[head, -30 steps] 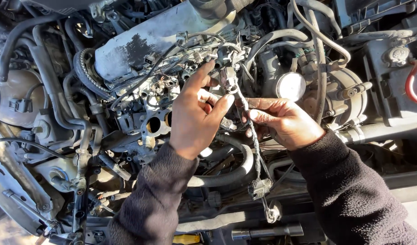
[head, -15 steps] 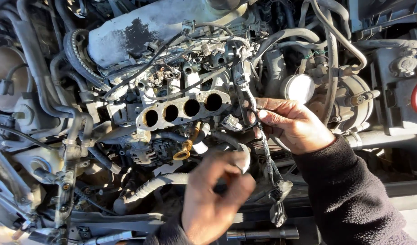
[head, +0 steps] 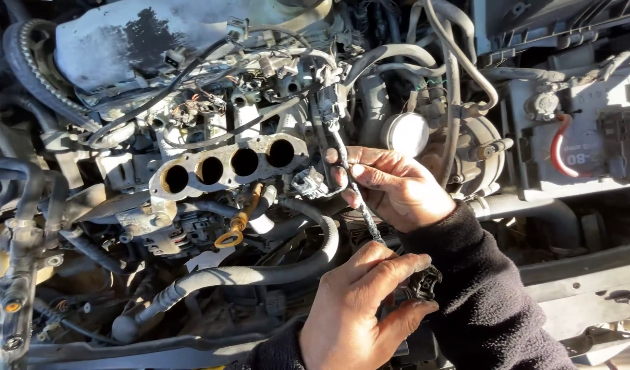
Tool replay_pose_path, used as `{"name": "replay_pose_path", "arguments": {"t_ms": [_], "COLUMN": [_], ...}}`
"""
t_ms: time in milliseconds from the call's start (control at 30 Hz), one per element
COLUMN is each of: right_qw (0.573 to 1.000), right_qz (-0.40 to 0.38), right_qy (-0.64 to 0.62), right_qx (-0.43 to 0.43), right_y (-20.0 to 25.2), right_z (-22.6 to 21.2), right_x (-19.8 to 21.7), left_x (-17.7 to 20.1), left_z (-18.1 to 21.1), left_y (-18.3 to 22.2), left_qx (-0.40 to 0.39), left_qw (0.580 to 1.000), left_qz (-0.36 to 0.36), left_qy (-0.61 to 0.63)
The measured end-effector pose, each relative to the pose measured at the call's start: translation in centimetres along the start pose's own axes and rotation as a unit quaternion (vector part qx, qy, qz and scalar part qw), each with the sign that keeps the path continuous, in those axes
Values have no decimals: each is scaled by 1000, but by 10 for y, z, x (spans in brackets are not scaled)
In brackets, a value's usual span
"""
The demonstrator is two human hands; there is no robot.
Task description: The person works at the open hood of a car, disconnecting electrical connectors and unclipping a wiring harness from the engine's intake manifold area. They pull the harness free, work it loose from the engine, and route it aside near the battery and front panel.
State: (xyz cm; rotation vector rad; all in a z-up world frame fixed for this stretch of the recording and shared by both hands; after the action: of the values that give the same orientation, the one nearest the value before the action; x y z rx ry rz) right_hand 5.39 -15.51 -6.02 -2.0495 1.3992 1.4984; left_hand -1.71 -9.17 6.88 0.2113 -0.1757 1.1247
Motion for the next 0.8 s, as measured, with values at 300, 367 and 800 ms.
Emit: {"name": "replay_pose_path", "arguments": {"t_ms": [300, 367, 800], "right_qw": [1000, 1000, 1000], "right_qz": [5, 1, 22], "right_qy": [1, 5, 5], "right_qx": [-4, -3, -2], "right_y": [1, 2, 0], "right_z": [2, 0, -1], "right_x": [4, 4, 7], "left_x": [0, 1, 104], "left_z": [-2, -1, -46], "left_y": [-1, 0, 6], "left_qx": [2, 3, 69], "left_qw": [1000, 1000, 958], "left_qz": [-4, -4, 227], "left_qy": [4, -6, -162]}}
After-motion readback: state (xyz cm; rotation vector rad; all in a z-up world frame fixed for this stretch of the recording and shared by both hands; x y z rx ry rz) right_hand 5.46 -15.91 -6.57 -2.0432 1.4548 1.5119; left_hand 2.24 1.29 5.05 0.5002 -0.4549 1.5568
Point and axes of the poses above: each hand's wrist, its own y-axis away from the middle knuckle, its own x-axis out of the back of the hand, z = x × y, the point moved 10 cm from there along -y, towards the middle knuckle, and after that the axes turned 5 degrees about -y, right-handed, at the moved point
